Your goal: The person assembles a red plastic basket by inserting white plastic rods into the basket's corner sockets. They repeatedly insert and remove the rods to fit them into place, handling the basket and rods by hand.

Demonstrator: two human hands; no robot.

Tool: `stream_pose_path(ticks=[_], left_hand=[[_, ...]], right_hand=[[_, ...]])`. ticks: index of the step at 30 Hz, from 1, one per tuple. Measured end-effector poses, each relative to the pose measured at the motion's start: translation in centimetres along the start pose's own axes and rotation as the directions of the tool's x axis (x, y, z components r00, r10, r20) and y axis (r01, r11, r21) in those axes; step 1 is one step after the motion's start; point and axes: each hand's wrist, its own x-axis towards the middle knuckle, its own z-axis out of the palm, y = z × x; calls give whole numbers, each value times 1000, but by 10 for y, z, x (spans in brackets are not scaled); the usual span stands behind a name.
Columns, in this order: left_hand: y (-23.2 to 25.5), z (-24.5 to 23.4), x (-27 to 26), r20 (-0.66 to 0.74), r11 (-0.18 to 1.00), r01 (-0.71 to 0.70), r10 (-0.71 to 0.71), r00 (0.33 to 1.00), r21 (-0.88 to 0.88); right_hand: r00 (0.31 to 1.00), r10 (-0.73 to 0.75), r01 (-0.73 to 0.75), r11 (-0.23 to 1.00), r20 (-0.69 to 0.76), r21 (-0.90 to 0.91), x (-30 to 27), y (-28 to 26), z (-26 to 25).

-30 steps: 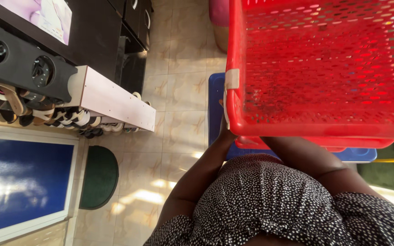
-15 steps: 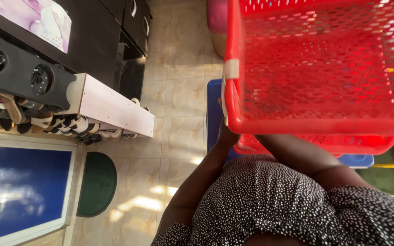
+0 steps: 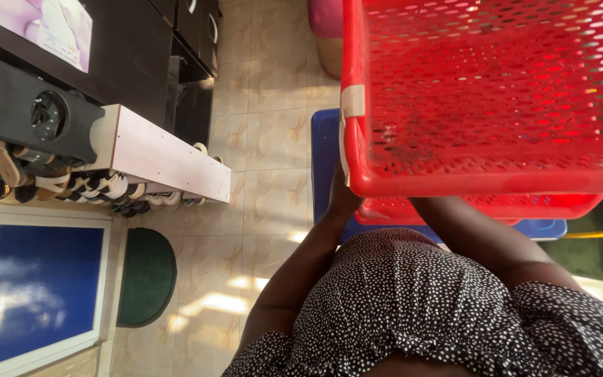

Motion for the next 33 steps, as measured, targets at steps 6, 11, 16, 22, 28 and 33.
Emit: stream_pose_path(ticks=[6, 11, 16, 22, 28, 33], left_hand=[[-48, -12, -17, 127, 945, 146, -113, 985, -294], [-106, -25, -4, 103, 757, 247, -233, 967, -605], [-109, -14, 52, 184, 691, 354, -310, 933, -630], [-49, -3, 114, 160, 751, 297, -252, 954, -590], [-3, 10, 107, 139, 800, 230, -184, 973, -555], [13, 13, 97, 103, 821, 185, -154, 983, -540]], right_hand=[[995, 98, -92, 951, 5, -296, -76, 2, -26], [977, -133, 5, 792, -165, -611, -132, 19, -46], [850, -272, -163, 679, -452, -716, -152, 68, -36], [504, -469, -244, 728, -725, -641, -163, 115, -26], [342, 106, -236, 972, -934, 24, -179, 117, -25], [615, 506, 355, 508, -605, 785, -162, 108, -28]])
